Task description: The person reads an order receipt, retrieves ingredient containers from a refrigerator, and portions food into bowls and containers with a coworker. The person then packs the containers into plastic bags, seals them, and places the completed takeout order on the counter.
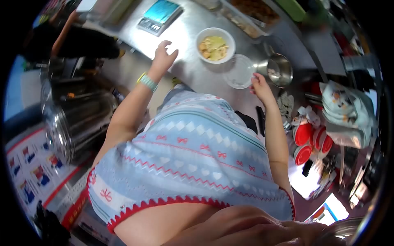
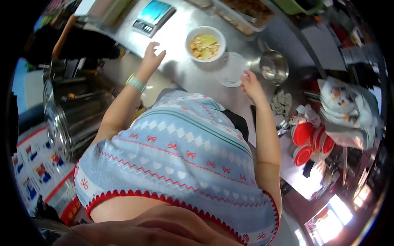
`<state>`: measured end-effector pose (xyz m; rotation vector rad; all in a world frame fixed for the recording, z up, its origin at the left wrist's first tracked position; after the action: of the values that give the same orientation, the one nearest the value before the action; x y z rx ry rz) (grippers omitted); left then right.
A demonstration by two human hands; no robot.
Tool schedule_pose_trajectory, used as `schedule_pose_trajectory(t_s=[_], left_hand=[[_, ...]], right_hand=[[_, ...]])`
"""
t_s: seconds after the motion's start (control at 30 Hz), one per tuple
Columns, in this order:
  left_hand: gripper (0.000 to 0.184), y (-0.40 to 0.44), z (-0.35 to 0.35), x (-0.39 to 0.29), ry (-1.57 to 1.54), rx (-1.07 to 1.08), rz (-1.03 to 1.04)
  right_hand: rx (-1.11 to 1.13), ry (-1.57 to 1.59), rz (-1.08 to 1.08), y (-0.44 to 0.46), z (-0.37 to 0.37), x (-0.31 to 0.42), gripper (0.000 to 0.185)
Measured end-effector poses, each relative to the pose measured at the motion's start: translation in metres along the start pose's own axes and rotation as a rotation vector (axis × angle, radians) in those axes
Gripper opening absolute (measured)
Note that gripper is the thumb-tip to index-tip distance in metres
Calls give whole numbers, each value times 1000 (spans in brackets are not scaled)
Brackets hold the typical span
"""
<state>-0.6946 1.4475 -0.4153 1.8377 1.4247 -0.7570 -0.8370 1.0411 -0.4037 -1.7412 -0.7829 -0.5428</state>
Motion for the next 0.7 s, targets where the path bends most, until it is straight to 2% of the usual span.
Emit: schedule_pose_trajectory(t_s=[0.07, 0.13, 0.2, 0.23, 0.3, 0.37, 0.5, 0.57, 0.63, 0.7], left_hand=[[67, 17, 5, 13, 171, -53, 71], [76, 39, -4, 27, 351, -114, 140], [92, 74, -12, 52, 561, -141, 229], [103, 91, -19, 56, 597, -64, 126], [111, 123, -24, 59, 690, -9, -17], [120, 156, -22, 83, 737, 71, -39], [123, 193, -24, 105, 843, 300, -100], [122, 201, -33, 97, 840, 407, -146], [119, 201, -38, 104, 760, 397, -117], [109, 203, -47, 85, 732, 440, -129]], right_hand=[[38, 91, 55, 12, 22, 22, 48], [105, 349, 156, 35, 48, 38, 53], [154, 394, 211, 60, 73, 50, 54], [195, 433, 262, 68, 85, 54, 54], [166, 431, 274, 82, 104, 57, 48], [55, 360, 191, 94, 119, 55, 33], [-43, 566, 141, 89, 127, 51, 33], [-72, 390, 146, 74, 117, 56, 32], [-149, 329, 96, 61, 114, 45, 33], [-191, 453, 96, 42, 121, 58, 33]])
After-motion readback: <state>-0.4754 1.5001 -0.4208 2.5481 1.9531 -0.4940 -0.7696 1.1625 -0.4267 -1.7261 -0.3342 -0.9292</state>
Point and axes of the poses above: each hand's wrist, its own y-axis towards the middle knuckle, its own z-axis out of the palm, x = y × z, the point moved 1 cm from there along y, towards the middle knuckle, and after that the axes turned 8 degrees about z, right-handed, at the moved point
